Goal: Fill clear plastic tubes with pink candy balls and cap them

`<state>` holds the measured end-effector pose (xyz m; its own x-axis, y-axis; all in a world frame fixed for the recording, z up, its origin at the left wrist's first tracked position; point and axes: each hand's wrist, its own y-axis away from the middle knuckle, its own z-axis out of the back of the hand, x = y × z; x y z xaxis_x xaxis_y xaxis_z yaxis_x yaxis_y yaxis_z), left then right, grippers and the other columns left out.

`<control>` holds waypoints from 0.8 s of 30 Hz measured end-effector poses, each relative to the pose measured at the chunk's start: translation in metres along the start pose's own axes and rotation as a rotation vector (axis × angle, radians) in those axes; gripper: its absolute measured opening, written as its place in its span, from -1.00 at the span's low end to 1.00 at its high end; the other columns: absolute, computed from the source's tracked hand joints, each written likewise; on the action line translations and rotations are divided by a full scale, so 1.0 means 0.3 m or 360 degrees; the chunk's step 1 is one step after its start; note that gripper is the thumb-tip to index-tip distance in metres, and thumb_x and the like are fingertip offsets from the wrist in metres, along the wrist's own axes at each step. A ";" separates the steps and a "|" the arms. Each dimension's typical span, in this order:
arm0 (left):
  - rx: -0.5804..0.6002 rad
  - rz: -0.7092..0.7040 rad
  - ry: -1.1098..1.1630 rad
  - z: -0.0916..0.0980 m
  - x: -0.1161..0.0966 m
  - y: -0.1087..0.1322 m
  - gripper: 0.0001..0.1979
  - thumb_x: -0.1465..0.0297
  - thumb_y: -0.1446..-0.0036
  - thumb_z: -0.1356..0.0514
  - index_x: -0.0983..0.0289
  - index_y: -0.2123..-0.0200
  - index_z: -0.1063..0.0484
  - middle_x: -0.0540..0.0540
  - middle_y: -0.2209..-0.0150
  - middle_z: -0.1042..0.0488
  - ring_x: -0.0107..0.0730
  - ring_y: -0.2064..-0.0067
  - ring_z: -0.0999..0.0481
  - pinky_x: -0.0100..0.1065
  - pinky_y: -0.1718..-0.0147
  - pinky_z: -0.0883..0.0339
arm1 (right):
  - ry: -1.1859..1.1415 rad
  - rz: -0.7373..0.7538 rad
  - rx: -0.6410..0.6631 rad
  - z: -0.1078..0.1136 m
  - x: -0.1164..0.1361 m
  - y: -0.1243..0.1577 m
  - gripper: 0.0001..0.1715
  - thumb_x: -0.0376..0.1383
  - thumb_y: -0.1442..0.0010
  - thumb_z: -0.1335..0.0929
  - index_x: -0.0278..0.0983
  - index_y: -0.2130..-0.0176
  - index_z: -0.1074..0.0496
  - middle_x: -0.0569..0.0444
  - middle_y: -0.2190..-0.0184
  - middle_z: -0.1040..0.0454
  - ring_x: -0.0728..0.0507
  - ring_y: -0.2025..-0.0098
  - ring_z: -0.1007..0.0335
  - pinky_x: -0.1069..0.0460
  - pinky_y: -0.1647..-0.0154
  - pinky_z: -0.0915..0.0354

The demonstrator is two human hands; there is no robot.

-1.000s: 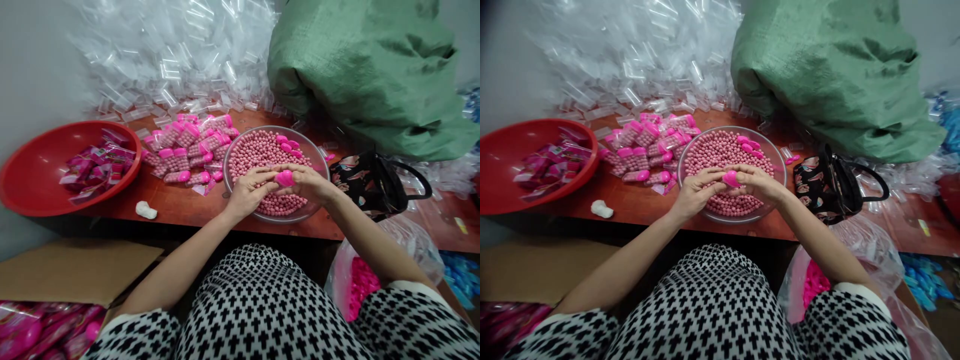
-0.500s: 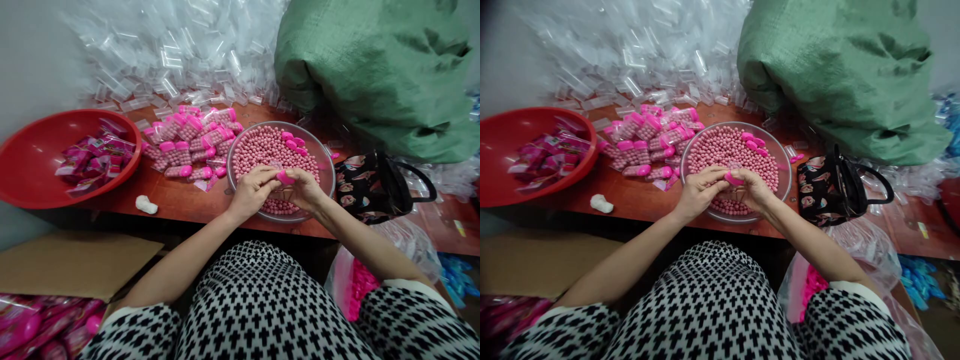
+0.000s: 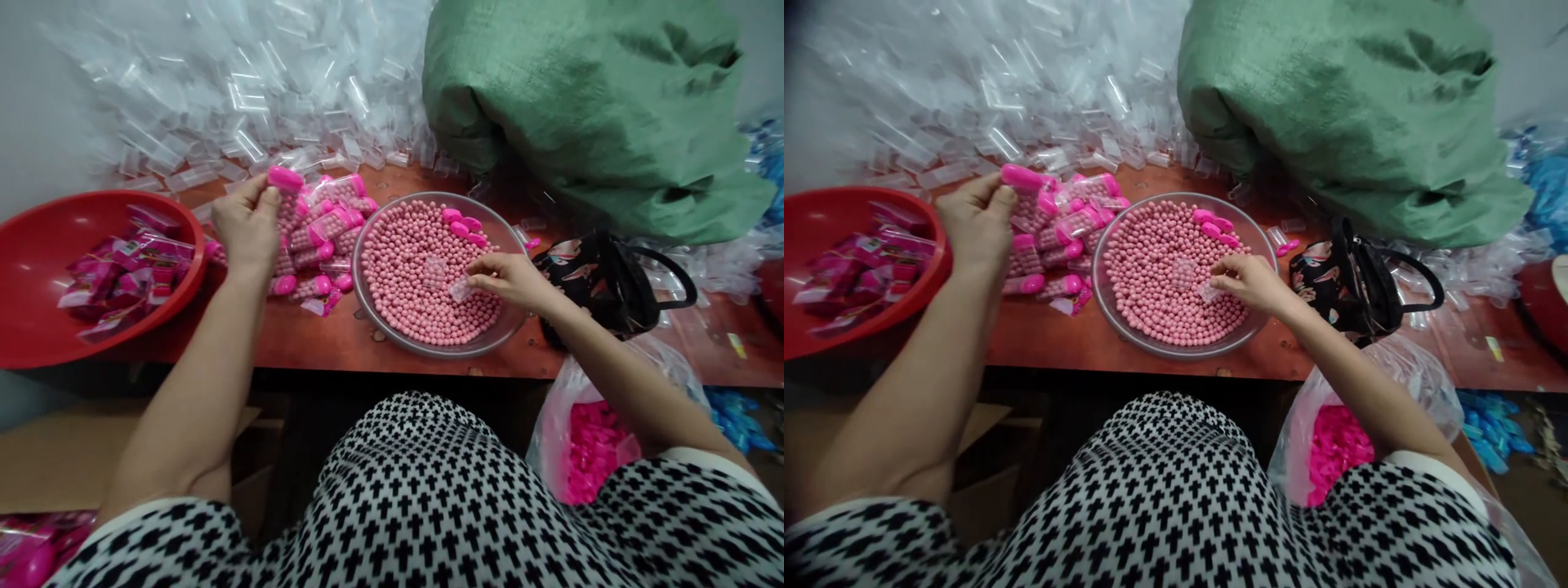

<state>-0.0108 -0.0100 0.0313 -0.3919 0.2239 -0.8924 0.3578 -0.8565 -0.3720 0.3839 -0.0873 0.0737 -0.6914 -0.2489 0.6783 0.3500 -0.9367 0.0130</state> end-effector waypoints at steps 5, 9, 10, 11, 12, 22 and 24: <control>-0.0007 -0.0200 -0.0280 -0.011 -0.002 -0.001 -0.51 0.53 -0.02 -0.46 0.20 -0.02 -0.46 -0.31 -0.06 -0.51 -0.33 -0.23 -0.28 -0.14 -0.41 0.04 | 0.0606 0.0161 0.0017 -0.066 0.031 -0.058 -0.79 -0.27 -0.23 -0.39 -0.29 0.14 -0.55 -0.09 0.17 -0.60 -0.22 0.15 -0.48 -0.07 0.11 -0.31; 0.0222 -0.0407 -0.0039 -0.099 -0.137 0.149 -0.60 0.28 -0.13 -0.42 0.13 -0.03 -0.47 -0.19 -0.06 -0.54 -0.27 -0.18 -0.38 -0.11 -0.33 -0.13 | 0.0784 0.0136 -0.0011 -0.116 0.047 -0.131 -0.67 -0.24 -0.22 -0.40 -0.31 0.03 -0.49 -0.17 0.04 -0.52 -0.28 0.06 -0.43 -0.09 0.09 -0.29; 0.0326 -0.0399 -0.0014 -0.122 -0.177 0.191 -0.64 0.28 -0.17 -0.37 0.12 -0.04 -0.49 -0.14 -0.07 -0.55 -0.26 -0.15 -0.43 -0.13 -0.28 -0.20 | 0.0772 0.0122 0.0016 -0.124 0.048 -0.147 -0.69 -0.25 -0.20 -0.42 -0.31 0.06 -0.49 -0.16 0.05 -0.52 -0.27 0.08 -0.42 -0.08 0.11 -0.28; 0.0431 -0.0389 -0.0007 -0.144 -0.214 0.230 -0.67 0.30 -0.20 -0.33 0.13 -0.04 -0.51 -0.08 -0.06 -0.57 -0.24 -0.11 -0.48 -0.14 -0.22 -0.28 | 0.0728 0.0106 0.0052 -0.130 0.049 -0.158 -0.73 -0.26 -0.16 -0.44 -0.31 0.12 -0.50 -0.12 0.10 -0.52 -0.24 0.12 -0.42 -0.06 0.14 -0.26; 0.0536 -0.0396 -0.0022 -0.165 -0.247 0.265 -0.69 0.33 -0.21 -0.30 0.15 -0.03 -0.52 -0.03 -0.05 -0.58 -0.23 -0.07 -0.52 -0.16 -0.17 -0.33 | 0.0648 0.0082 0.0088 -0.132 0.051 -0.166 -0.79 -0.27 -0.14 -0.45 -0.31 0.20 -0.49 -0.08 0.17 -0.52 -0.21 0.17 -0.41 -0.04 0.18 -0.25; 0.1120 0.0076 0.0564 -0.293 -0.293 0.379 -0.73 0.35 -0.16 -0.28 0.29 0.07 -0.55 0.16 0.07 -0.63 -0.18 0.04 -0.62 -0.20 0.03 -0.53 | -0.0564 0.0160 0.0035 -0.033 0.110 -0.125 -0.59 0.04 -0.28 -0.35 -0.26 0.30 -0.41 0.11 0.46 -0.46 -0.05 0.42 -0.39 0.03 0.35 -0.31; 0.1093 0.0337 0.0935 -0.296 -0.295 0.387 -0.68 0.27 -0.08 -0.36 0.29 0.12 -0.53 0.16 0.09 -0.63 -0.18 0.11 -0.65 -0.19 0.12 -0.58 | -0.0423 0.0142 -0.0048 -0.032 0.086 -0.141 -0.62 -0.01 -0.35 -0.29 -0.26 0.27 -0.44 0.06 0.40 -0.50 -0.10 0.37 -0.46 -0.01 0.28 -0.36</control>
<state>0.1407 -0.0879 0.0445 0.1835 0.0702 -0.9805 -0.2813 -0.9520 -0.1208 0.3453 -0.0564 0.0837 -0.4672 -0.2610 0.8448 0.3802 -0.9219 -0.0746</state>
